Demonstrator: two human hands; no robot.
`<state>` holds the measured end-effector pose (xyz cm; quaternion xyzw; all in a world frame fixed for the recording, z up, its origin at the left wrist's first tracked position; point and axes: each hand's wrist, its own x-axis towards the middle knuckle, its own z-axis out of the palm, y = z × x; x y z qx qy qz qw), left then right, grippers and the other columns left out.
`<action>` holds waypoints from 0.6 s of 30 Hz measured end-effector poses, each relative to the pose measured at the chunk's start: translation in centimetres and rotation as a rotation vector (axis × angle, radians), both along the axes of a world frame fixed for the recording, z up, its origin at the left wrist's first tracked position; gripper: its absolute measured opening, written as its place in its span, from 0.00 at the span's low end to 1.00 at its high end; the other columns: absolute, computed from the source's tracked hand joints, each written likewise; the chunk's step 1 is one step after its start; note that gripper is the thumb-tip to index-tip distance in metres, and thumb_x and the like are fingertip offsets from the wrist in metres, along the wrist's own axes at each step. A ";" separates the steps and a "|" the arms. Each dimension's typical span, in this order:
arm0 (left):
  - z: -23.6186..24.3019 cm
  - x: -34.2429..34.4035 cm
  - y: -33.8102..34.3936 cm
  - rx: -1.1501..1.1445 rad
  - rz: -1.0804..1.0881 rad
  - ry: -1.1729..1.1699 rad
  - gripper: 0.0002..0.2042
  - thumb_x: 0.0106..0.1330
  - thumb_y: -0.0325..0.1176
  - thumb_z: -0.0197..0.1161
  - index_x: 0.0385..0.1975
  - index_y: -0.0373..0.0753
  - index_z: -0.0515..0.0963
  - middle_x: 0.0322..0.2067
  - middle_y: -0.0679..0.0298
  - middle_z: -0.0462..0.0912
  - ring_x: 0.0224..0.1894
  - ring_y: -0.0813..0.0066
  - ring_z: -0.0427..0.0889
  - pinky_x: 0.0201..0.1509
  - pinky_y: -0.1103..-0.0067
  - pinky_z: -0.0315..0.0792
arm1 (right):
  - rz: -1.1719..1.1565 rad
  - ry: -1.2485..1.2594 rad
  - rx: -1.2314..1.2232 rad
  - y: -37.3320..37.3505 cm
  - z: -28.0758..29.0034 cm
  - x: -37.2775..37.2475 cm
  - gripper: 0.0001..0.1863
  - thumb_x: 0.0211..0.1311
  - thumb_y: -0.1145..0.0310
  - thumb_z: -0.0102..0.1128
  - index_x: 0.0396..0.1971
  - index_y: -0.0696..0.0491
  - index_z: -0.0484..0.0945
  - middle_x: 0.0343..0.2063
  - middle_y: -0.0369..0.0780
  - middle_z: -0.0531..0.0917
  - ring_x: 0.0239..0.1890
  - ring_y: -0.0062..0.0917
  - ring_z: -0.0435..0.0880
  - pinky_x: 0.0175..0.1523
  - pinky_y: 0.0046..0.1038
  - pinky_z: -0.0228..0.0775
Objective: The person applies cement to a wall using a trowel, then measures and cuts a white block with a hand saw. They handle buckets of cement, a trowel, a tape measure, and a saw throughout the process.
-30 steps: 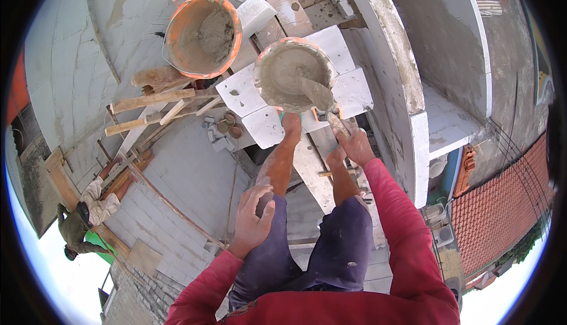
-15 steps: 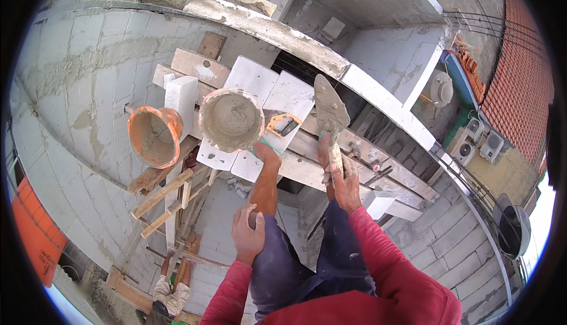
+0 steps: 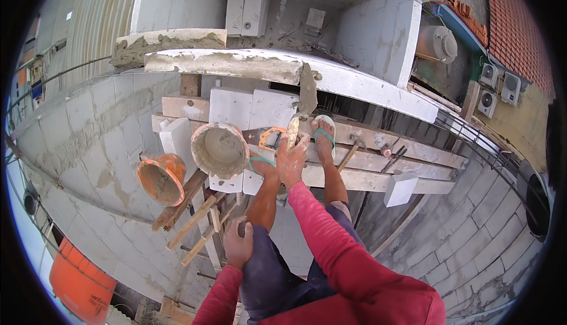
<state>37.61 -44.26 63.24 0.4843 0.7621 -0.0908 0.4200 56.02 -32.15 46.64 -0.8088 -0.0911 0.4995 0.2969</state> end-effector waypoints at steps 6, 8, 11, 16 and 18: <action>-0.3 2.8 3.0 -0.029 -0.013 0.038 0.12 0.68 0.34 0.63 0.46 0.35 0.82 0.45 0.52 0.86 0.52 0.50 0.83 0.59 0.64 0.74 | -0.027 0.032 -0.024 1.9 -0.6 1.3 0.25 0.69 0.67 0.58 0.60 0.61 0.61 0.49 0.59 0.81 0.50 0.54 0.83 0.56 0.48 0.73; -0.4 2.9 3.7 -0.041 0.006 0.037 0.12 0.68 0.34 0.63 0.45 0.35 0.82 0.44 0.51 0.86 0.51 0.50 0.84 0.58 0.64 0.75 | 0.053 -0.059 -0.094 3.1 -0.8 1.0 0.27 0.69 0.65 0.58 0.61 0.61 0.60 0.49 0.60 0.81 0.51 0.54 0.83 0.57 0.48 0.73; -0.8 3.0 4.7 -0.056 0.006 0.048 0.11 0.68 0.34 0.62 0.45 0.35 0.82 0.43 0.50 0.87 0.49 0.50 0.85 0.57 0.64 0.76 | 0.015 -0.127 -0.050 2.3 -1.4 0.1 0.31 0.69 0.60 0.58 0.63 0.62 0.59 0.49 0.61 0.80 0.51 0.56 0.83 0.56 0.50 0.72; -0.7 3.4 6.2 -0.074 0.032 0.051 0.11 0.68 0.34 0.62 0.45 0.36 0.83 0.44 0.51 0.87 0.50 0.51 0.85 0.58 0.65 0.76 | -0.018 -0.036 -0.106 4.9 -1.3 0.2 0.31 0.69 0.59 0.57 0.63 0.60 0.59 0.48 0.58 0.82 0.51 0.53 0.84 0.56 0.49 0.73; -1.0 3.6 7.1 -0.104 0.038 0.080 0.11 0.68 0.33 0.62 0.45 0.36 0.83 0.44 0.51 0.87 0.50 0.51 0.85 0.58 0.65 0.75 | -0.011 -0.044 -0.109 5.5 -1.4 0.4 0.30 0.68 0.60 0.58 0.62 0.58 0.59 0.46 0.56 0.84 0.48 0.52 0.85 0.53 0.50 0.74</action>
